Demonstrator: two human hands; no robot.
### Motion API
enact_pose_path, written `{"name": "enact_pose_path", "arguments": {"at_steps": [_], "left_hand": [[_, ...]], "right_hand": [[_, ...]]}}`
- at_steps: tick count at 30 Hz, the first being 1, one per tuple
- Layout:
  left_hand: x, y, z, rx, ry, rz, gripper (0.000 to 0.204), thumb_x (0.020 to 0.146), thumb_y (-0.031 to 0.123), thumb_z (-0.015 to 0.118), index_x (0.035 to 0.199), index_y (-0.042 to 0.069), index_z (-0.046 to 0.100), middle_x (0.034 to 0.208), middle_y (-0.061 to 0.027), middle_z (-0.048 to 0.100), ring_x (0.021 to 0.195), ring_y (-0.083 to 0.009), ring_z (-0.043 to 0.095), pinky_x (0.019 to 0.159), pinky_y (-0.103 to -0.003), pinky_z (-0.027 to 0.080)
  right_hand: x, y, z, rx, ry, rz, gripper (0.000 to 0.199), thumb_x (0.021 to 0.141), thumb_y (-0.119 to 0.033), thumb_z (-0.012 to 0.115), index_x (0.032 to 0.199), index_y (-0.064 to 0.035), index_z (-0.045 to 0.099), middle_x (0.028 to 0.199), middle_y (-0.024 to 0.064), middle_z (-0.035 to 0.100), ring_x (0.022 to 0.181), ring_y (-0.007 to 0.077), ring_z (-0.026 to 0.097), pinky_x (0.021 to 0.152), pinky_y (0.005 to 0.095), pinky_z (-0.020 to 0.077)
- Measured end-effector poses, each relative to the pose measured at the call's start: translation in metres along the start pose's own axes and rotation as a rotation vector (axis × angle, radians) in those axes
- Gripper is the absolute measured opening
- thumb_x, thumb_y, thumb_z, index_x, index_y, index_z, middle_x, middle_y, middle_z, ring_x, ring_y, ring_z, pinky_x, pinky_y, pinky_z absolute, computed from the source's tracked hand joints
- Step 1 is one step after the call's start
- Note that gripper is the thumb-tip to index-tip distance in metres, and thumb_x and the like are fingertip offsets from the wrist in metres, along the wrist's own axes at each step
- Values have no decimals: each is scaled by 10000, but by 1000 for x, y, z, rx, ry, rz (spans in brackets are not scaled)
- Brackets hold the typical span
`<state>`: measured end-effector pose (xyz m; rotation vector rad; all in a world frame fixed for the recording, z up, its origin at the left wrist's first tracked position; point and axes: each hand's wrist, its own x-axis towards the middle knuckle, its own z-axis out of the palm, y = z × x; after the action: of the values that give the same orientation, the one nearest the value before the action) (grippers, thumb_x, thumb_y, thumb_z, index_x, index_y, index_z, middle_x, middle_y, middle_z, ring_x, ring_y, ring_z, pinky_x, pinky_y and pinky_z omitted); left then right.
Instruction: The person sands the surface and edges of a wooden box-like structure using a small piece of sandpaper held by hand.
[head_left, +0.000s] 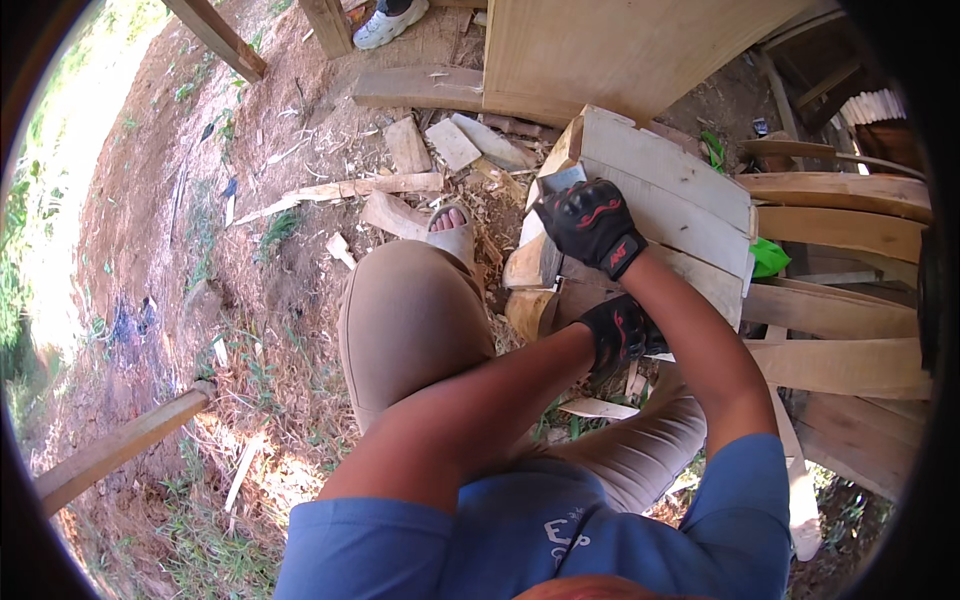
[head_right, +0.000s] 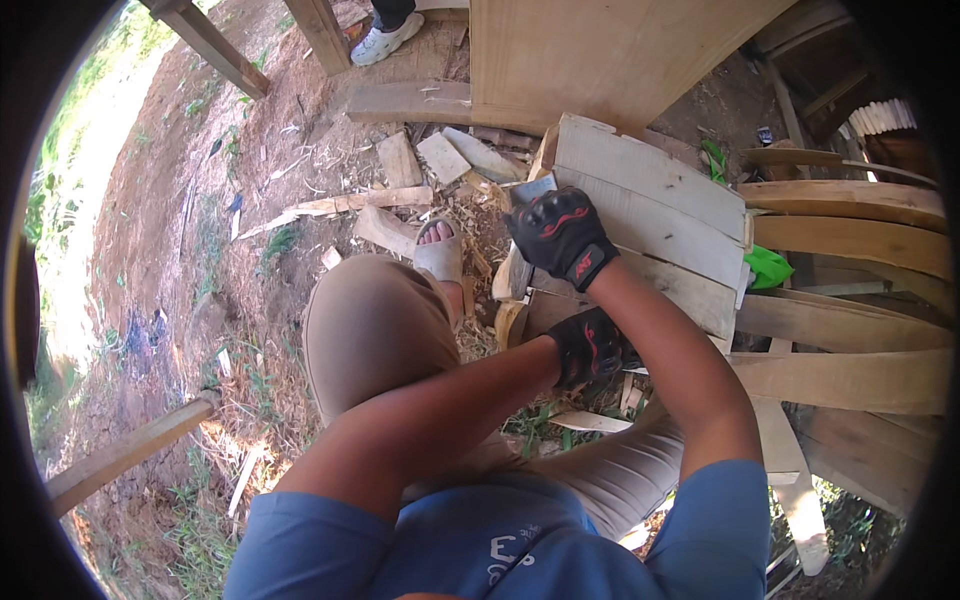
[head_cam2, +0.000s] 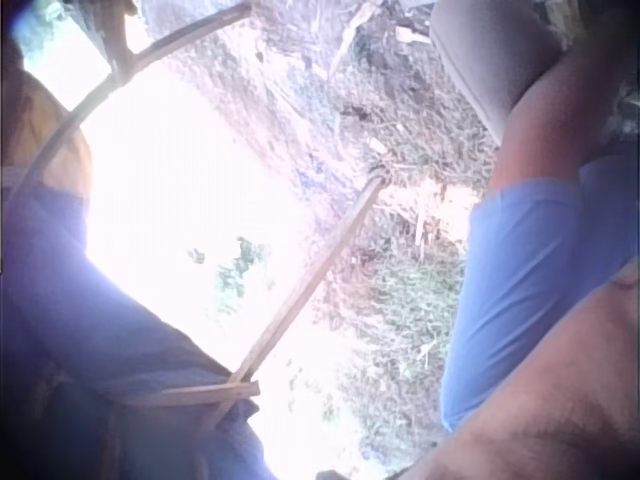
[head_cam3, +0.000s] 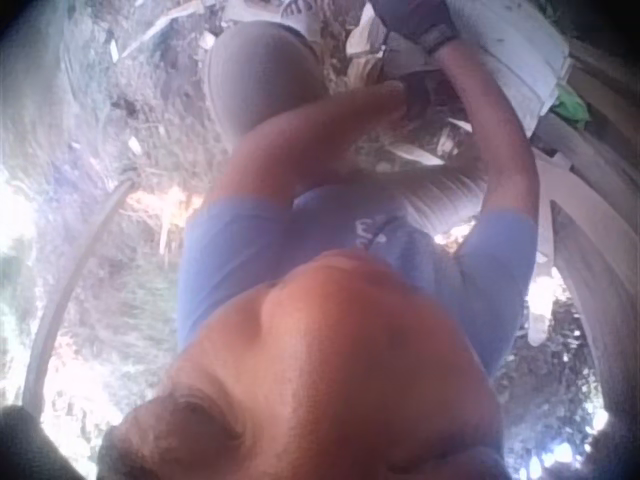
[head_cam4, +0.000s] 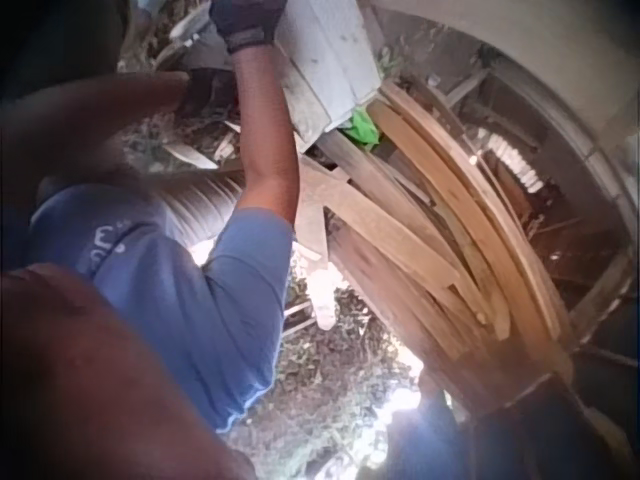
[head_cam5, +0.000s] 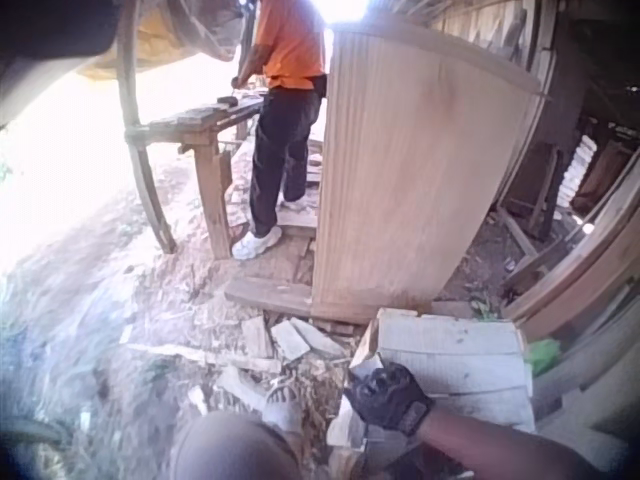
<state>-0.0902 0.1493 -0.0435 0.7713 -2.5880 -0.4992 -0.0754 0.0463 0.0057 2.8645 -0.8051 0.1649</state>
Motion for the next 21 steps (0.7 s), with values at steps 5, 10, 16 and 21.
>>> {"name": "enact_pose_path", "arguments": {"at_steps": [5,10,16,21], "left_hand": [[-4,-4,4,-33,52,-13,460,1083,257,473,1527,175,563,1634,-56,521,1525,-274,460,1291,-480,315],[-6,-6,3,-48,77,8,459,1080,263,480,1523,179,567,1639,-49,515,1533,-277,450,1300,-488,302],[0,0,-11,184,87,70,458,1078,269,488,1520,184,571,1645,-40,508,1542,-280,439,1310,-498,285],[5,-1,-4,250,48,74,529,1010,355,516,1528,261,567,1677,-11,469,1571,-270,394,1306,-517,276]], "right_hand": [[-7,-8,-7,230,-228,-216,222,973,-335,648,943,-150,768,750,110,728,699,319,733,660,464,565],[-16,-24,-6,264,-70,-154,237,947,-326,664,807,-166,768,714,106,721,681,303,736,657,464,567],[20,27,-36,17,-98,-93,173,999,-220,571,1033,-94,685,664,93,673,613,304,709,545,448,549],[21,71,-29,-68,-8,82,198,1045,-241,557,1026,-103,698,764,126,708,636,332,705,590,488,559]]}}
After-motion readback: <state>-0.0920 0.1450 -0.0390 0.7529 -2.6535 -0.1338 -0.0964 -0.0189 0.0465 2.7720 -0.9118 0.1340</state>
